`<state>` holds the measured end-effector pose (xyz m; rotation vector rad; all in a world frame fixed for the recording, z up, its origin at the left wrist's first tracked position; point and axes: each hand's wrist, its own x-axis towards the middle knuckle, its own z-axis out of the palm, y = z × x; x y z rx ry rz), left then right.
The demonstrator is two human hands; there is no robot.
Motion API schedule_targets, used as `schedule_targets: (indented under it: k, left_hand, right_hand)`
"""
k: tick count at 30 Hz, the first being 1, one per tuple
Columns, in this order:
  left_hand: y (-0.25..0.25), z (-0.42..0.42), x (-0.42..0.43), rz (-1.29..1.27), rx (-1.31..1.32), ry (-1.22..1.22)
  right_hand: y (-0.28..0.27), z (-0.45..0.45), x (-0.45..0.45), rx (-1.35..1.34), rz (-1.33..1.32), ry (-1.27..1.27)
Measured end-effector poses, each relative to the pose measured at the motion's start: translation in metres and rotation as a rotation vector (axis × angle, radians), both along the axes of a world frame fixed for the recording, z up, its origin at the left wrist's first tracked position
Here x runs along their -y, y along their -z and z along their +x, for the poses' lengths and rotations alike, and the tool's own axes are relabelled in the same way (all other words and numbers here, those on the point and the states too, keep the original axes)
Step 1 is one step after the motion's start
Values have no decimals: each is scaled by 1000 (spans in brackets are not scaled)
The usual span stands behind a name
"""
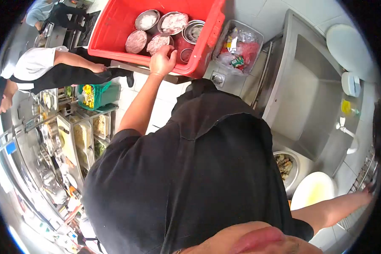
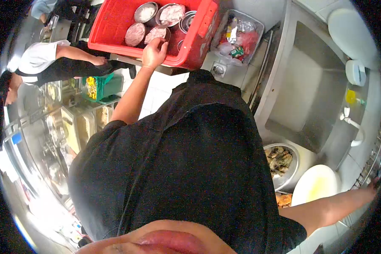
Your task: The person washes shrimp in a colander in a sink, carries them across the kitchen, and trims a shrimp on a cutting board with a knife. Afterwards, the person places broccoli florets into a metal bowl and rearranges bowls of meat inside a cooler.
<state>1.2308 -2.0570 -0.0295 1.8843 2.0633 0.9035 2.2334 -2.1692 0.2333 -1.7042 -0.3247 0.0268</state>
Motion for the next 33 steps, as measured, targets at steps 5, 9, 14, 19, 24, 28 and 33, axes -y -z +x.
schedule_targets:
  k: [5, 9, 14, 19, 24, 28, 33]
  left_hand:
    - [-7, 7, 0, -37, 32, -47]
    - [-3, 6, 0, 4, -23, -44]
    - [-9, 11, 5, -106, -18, -73]
    - [16, 31, -22, -73, -29, 46]
    - [21, 38, -43, -185, 139, 142]
    - [65, -46, -11, 80, 32, 104]
    - [43, -31, -10, 80, -63, 99]
  right_hand:
    - [4, 12, 17, -6, -47, 10]
    - [1, 20, 27, -6, -40, 5]
    - [-7, 29, 35, 3, -11, 1]
    - [-38, 44, 56, 51, -23, -29]
    - [-73, 37, 32, 81, 20, -90]
    - [-81, 41, -20, -326, 638, -109]
    - [-89, 23, -2, -276, 695, -162]
